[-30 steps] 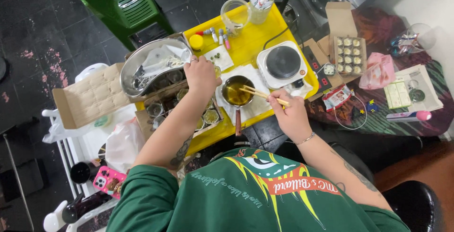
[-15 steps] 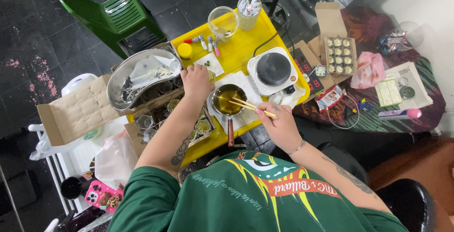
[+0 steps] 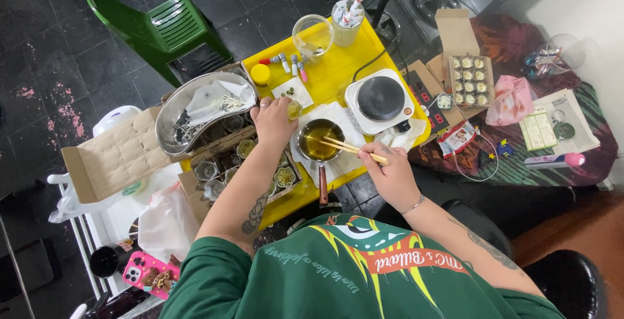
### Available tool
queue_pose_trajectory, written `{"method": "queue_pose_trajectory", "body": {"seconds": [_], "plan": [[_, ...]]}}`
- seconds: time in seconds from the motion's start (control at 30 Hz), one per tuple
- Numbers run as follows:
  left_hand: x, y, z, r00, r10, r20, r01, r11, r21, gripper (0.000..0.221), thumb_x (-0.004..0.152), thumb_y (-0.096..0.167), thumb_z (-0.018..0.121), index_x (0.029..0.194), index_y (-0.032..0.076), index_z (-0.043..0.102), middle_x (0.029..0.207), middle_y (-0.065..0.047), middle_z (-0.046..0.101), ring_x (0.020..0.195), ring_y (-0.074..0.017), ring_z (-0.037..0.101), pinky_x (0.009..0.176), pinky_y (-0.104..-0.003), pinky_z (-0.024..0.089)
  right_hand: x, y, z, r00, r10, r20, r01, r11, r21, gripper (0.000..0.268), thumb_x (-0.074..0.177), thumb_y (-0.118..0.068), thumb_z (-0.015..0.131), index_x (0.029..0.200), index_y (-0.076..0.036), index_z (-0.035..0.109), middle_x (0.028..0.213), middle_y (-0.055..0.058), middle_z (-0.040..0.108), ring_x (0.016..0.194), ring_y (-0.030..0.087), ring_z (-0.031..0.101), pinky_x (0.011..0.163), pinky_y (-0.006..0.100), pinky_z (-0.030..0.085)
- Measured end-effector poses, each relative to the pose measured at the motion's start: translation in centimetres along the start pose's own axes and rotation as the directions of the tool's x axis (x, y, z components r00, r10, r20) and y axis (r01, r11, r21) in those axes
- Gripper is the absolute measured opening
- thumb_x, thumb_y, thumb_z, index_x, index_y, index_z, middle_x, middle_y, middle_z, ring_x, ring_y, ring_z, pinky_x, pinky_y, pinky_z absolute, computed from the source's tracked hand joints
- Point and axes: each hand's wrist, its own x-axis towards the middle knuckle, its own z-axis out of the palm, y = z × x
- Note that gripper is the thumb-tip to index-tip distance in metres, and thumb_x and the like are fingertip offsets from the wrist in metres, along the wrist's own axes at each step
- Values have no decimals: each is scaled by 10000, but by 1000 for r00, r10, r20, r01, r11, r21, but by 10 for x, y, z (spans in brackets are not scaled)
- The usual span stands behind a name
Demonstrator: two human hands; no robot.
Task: The person holds a small pot of melted yellow wax in one hand and pours it into the cavities of a mold tray on a yellow work table, using a pair of wooden sticks in the other hand to guide the wax stream and steady the pour. They work through the mold cavities one at a time, refilling the pot as needed.
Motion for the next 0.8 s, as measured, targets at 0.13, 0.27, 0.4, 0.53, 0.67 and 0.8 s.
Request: {"method": "queue_pose_trajectory", "body": {"seconds": [0.13, 0.27, 0.4, 0.53, 0.67, 0.8], "plan": [[1, 7, -5, 1000, 6, -18, -6, 1000, -2, 576, 715, 281, 865, 1225, 154, 630, 1199, -34, 683, 1251, -270, 519, 952, -471, 363, -1, 5, 2, 999, 47, 21, -46, 999, -23, 170, 1011, -280, 606, 1037, -142, 703, 780, 8, 683, 723, 193, 627, 856, 348, 385], [1, 8, -4, 998, -45, -38, 43, 997, -60, 537, 719, 303, 869, 1183, 155, 645, 1118, -50, 714, 1179, -260, 573, 948, -462, 373, 0, 5, 1, 1000, 9, 2, -9, 1000, 7, 179, 1025, -272, 585, 1042, -129, 690, 880, -2, 716, 758, 180, 629, 869, 342, 374], [-3, 7, -6, 989, -21, -144, 3, 992, -122, 517, 718, 303, 872, 1155, 128, 658, 1089, -60, 726, 1109, -282, 601, 920, -461, 384, 0, 10, -1, 999, -26, -21, 26, 1000, -12, 181, 1040, -268, 575, 1050, -124, 685, 949, 1, 730, 800, 174, 634, 905, 334, 369], [-16, 10, -25, 976, -16, -219, -19, 988, -155, 520, 706, 293, 878, 1148, 114, 668, 1066, -57, 731, 1085, -276, 612, 922, -456, 386, 3, 8, -3, 999, 33, 17, -32, 999, -20, 179, 1036, -265, 571, 1035, -132, 692, 935, -11, 743, 791, 173, 632, 906, 332, 368], [-39, 17, -54, 964, 4, -266, -55, 981, -185, 526, 701, 284, 888, 1151, 110, 679, 1051, -61, 730, 1081, -272, 619, 927, -448, 382, 4, 9, -2, 1000, 4, -12, -4, 1000, 3, 171, 1037, -267, 581, 1027, -137, 692, 941, -17, 745, 791, 166, 639, 914, 336, 371], [-63, 29, -73, 963, 61, -261, -105, 982, -158, 516, 702, 281, 883, 1145, 109, 681, 1037, -64, 735, 1081, -279, 616, 943, -455, 375, 5, 14, -1, 999, 35, 5, -36, 998, 50, 174, 1039, -291, 592, 1017, -147, 685, 928, -37, 740, 754, 151, 641, 873, 313, 407]]}}
